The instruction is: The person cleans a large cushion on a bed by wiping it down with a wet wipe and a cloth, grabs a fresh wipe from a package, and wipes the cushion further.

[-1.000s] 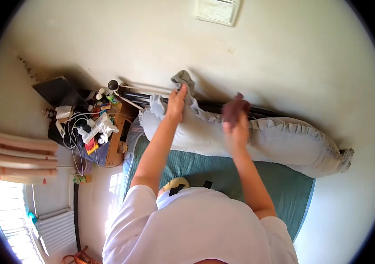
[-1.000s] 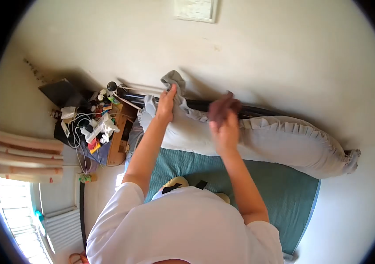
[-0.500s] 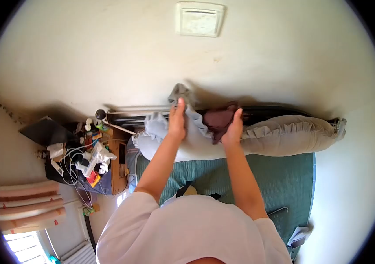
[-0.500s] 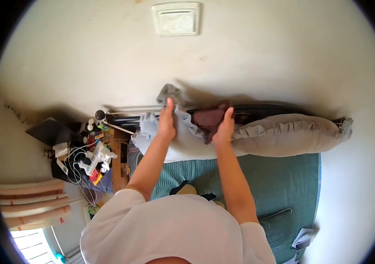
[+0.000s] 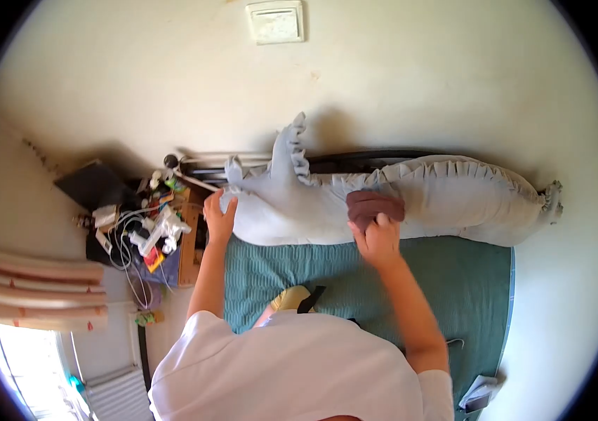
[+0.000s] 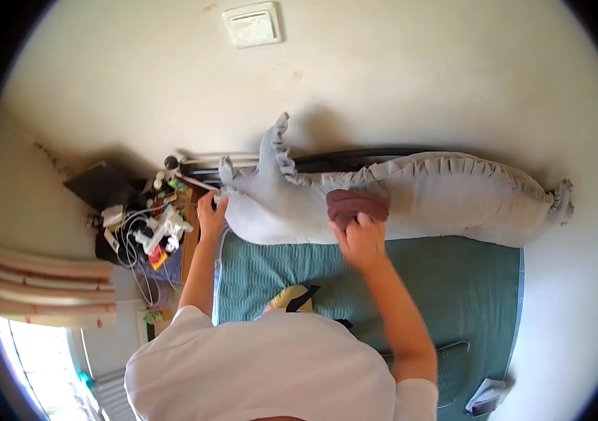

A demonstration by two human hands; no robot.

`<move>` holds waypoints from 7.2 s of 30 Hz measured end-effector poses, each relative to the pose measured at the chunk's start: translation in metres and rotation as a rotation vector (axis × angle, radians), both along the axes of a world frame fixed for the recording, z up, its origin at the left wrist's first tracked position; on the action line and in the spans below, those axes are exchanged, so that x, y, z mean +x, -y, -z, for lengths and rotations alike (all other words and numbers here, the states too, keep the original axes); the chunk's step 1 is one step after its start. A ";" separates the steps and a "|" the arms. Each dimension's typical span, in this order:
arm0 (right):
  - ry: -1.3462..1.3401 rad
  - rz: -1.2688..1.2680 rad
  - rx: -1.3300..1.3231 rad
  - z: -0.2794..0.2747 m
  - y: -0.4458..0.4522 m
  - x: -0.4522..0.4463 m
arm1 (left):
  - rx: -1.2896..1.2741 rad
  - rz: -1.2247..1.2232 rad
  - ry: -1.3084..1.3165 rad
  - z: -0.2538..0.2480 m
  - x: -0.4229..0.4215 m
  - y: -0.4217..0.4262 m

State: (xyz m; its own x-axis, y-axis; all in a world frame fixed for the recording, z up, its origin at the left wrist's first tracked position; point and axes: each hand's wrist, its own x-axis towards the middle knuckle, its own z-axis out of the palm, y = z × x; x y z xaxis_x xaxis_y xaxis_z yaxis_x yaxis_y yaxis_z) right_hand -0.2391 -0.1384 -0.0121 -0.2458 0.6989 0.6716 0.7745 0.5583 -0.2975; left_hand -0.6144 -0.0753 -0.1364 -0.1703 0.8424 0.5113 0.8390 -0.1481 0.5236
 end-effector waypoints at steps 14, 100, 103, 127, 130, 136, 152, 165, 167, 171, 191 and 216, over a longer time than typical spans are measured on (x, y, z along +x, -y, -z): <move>-0.492 0.617 0.202 0.034 0.003 0.126 | -0.637 -0.126 0.185 0.040 -0.044 0.190; -2.103 0.645 -0.678 0.271 0.427 -0.348 | -1.247 0.239 -0.238 0.176 -0.317 0.158; -1.994 0.850 -0.662 0.254 0.439 -0.376 | -1.230 0.560 -0.395 0.163 -0.330 0.148; -1.968 0.841 -0.648 0.232 0.412 -0.524 | -0.376 0.773 0.548 0.016 -0.419 0.097; -1.921 0.798 -0.717 0.247 0.386 -0.517 | -0.544 0.698 0.693 0.017 -0.455 0.148; -1.748 0.518 -0.820 0.230 0.325 -0.535 | -0.688 0.233 0.681 0.065 -0.541 0.208; -1.632 0.489 -0.871 0.227 0.381 -0.561 | -0.138 0.705 -0.755 0.121 -0.375 0.075; -1.387 0.407 -1.108 0.222 0.436 -0.588 | -0.199 0.736 -0.323 0.090 -0.464 0.377; -1.276 0.332 -1.269 0.233 0.411 -0.600 | -0.674 0.690 -0.230 0.115 -0.506 0.442; -1.119 0.039 -1.413 0.227 0.367 -0.665 | -1.162 0.357 0.186 0.110 -0.574 0.517; 0.316 -1.152 -1.557 0.166 0.454 -1.084 | -0.050 -1.205 0.328 0.048 -0.858 0.846; 0.776 -1.781 0.000 0.109 0.779 -1.358 | 0.007 -1.064 0.098 0.029 -1.057 1.065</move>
